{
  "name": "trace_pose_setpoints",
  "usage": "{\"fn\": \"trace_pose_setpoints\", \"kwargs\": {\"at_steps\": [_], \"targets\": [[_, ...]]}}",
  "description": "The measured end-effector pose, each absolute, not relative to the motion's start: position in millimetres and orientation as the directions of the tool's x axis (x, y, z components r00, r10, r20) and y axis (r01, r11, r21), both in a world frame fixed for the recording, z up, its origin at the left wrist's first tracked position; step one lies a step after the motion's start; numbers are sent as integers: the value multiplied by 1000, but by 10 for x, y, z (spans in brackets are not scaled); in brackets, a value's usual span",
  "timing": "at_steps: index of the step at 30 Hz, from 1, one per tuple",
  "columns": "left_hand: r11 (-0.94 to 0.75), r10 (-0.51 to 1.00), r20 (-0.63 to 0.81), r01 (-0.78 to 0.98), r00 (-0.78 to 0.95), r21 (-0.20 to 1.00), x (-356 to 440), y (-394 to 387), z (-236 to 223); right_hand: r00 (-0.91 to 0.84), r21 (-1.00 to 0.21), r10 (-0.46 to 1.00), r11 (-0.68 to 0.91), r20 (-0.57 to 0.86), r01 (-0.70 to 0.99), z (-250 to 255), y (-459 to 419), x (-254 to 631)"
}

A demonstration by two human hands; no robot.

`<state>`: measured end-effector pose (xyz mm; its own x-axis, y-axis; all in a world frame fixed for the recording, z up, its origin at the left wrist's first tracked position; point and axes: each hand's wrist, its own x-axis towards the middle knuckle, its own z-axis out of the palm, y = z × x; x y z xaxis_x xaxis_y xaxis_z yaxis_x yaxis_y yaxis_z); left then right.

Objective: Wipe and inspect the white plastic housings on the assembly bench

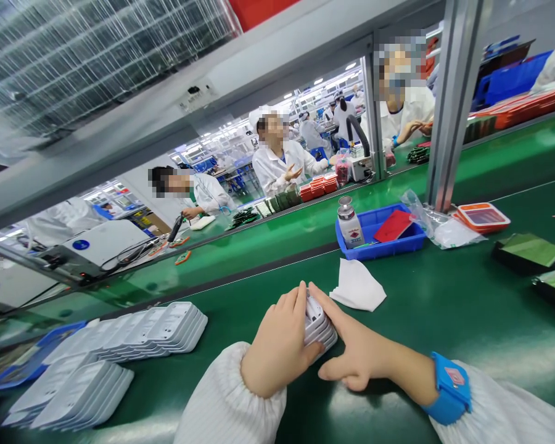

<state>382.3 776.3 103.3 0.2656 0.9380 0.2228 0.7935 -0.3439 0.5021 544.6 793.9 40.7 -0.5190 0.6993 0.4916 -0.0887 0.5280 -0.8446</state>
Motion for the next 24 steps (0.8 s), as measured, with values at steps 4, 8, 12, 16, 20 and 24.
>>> {"fn": "trace_pose_setpoints", "kwargs": {"at_steps": [4, 8, 12, 16, 20, 24], "targets": [[-331, 942, 57, 895, 330, 299, 3787, 7744, 1086, -591, -863, 631, 321, 502, -391, 638, 7985, 5529], [-337, 939, 25, 909, 342, 244, 3711, 7742, 1074, -480, -959, 841, 145, 250, -245, 507, 8106, 5538], [-350, 935, 66, 872, 349, 341, 3576, 7721, 1002, -581, -954, 813, 196, 28, 228, 251, 8180, 5429], [-310, 950, 112, 832, 293, 459, 3413, 7661, 926, -624, -812, 778, 412, 78, 413, 192, 8163, 5263], [-359, 933, 242, 740, 267, 568, 3245, 7578, 756, -614, -906, 776, 352, 142, 236, 245, 8056, 5231], [-377, 924, 331, 610, 192, 697, 3140, 7504, 451, -544, -860, 786, 466, 294, 208, 251, 7978, 5289]]}}
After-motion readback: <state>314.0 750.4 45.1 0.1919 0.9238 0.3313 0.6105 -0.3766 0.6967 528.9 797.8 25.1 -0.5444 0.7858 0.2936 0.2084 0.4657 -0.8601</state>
